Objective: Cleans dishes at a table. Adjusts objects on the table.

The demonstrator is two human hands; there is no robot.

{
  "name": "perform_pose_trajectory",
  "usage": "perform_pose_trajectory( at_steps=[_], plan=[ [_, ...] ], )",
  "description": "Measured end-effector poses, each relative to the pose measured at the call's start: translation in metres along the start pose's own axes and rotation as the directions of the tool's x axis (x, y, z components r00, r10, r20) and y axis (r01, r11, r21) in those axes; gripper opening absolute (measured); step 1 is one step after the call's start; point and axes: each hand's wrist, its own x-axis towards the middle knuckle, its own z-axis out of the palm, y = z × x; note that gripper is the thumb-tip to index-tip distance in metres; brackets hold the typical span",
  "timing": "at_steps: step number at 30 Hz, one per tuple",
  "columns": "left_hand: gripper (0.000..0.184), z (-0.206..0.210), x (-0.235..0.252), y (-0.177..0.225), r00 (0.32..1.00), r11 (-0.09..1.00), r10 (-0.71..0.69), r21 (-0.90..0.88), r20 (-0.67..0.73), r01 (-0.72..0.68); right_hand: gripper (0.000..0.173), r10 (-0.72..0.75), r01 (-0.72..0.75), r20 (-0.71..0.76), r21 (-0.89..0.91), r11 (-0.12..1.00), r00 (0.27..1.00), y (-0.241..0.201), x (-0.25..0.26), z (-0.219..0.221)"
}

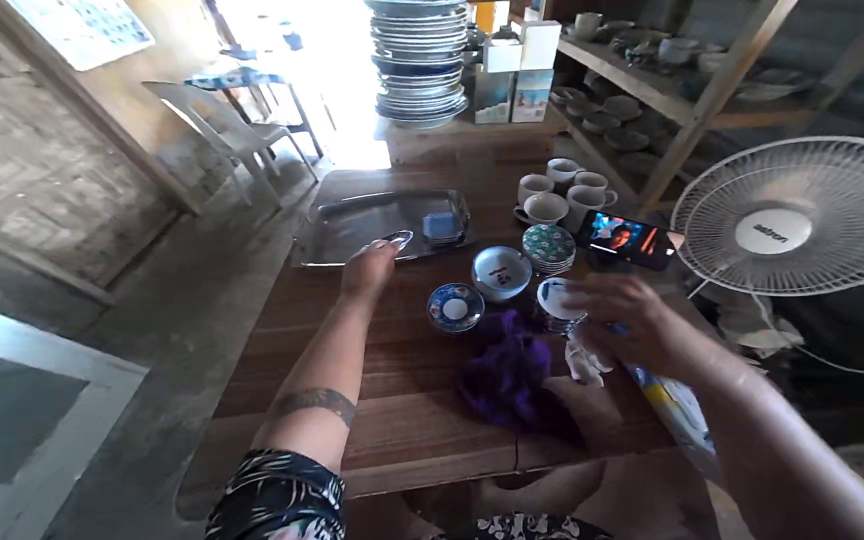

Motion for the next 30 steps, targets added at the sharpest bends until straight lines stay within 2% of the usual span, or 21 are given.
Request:
perform_pose_trajectory(
  at_steps=[3,7,10,15,25,30],
  plan=[
    [0.029,0.009,0.007,-0.005,1.0,1.0,0.025,0.007,-0.006,-0.025,0.026,0.147,-0.16,-0.147,-0.076,0.984,0.978,0.05,0.022,-0.03],
    [0.031,0.018,0.016,-0.008,0.998,0.998,0.065,0.011,-0.019,-0.065,0.028,0.282,-0.357,-0.344,-0.177,0.917,0.896,0.118,0.045,-0.045],
    [0.031,0.021,0.019,-0.009,0.997,0.996,0.082,-0.022,-0.016,-0.082,0.033,0.376,-0.463,-0.368,-0.186,0.867,0.851,0.145,0.053,-0.045],
    [0.031,0.03,0.026,-0.016,0.994,0.994,0.098,-0.048,0.043,-0.096,0.033,0.492,-0.573,-0.347,-0.191,0.797,0.799,0.153,0.06,-0.041],
    [0.034,0.025,0.015,-0.013,0.995,0.989,0.104,-0.109,0.01,-0.102,0.03,0.523,-0.626,-0.401,-0.186,0.758,0.752,0.155,0.063,-0.031],
    [0.036,0.012,0.0,-0.019,0.997,0.986,0.063,-0.154,0.038,-0.057,0.039,0.546,-0.639,-0.388,-0.162,0.752,0.742,0.149,0.061,-0.029]
  ],
)
